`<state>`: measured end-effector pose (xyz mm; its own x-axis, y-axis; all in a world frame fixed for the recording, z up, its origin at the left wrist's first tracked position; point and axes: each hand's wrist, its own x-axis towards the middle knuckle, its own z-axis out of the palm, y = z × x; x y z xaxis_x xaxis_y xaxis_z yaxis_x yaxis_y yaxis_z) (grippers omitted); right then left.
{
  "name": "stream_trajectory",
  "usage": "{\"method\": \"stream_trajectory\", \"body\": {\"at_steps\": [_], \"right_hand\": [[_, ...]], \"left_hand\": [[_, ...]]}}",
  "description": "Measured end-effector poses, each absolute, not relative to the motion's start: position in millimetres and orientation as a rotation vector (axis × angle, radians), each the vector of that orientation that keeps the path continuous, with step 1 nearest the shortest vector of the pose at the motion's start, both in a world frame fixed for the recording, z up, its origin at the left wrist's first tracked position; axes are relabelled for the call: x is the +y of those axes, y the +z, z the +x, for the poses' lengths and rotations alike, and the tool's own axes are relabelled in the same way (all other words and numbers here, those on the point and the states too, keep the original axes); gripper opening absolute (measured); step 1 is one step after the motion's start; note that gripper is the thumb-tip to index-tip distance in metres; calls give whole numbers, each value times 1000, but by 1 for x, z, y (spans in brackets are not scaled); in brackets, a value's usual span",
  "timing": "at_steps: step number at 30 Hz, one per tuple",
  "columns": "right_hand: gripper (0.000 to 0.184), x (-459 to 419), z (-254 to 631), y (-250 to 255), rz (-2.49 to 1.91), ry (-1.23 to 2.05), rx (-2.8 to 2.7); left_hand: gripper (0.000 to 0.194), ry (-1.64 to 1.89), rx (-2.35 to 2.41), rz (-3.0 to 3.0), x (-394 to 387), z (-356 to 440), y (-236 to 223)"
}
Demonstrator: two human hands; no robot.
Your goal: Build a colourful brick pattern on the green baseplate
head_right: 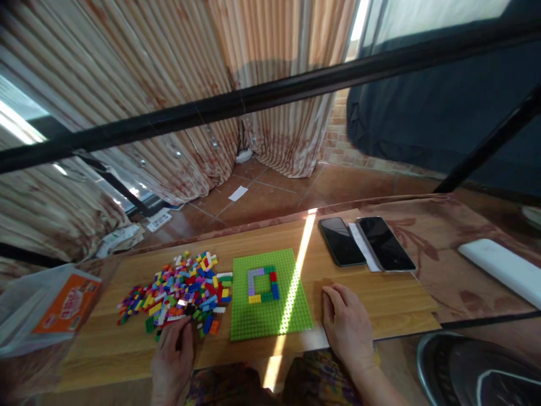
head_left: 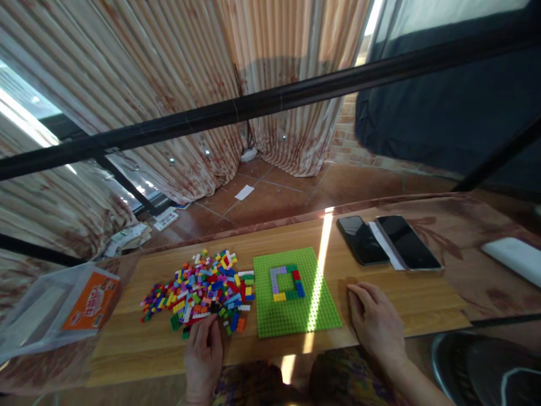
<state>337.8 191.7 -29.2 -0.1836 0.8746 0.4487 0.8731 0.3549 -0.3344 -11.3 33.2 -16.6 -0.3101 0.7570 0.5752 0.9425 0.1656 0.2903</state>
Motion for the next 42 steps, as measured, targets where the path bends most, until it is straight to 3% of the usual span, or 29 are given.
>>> {"method": "stream_trajectory", "body": {"at_steps": [16,30,42], "right_hand": [[29,195,343,-31,-1529,-18,-2123],[29,201,339,-32,-1487,-34,-2100],[31,216,343,-33,-1443,63,-2230]], "left_hand": [[14,-754,-2199,-1697,33,-7,-14],[22,-966,-2305,-1601,35,-3,-18],[23,-792,-2483,-1588,37,5,4]]}}
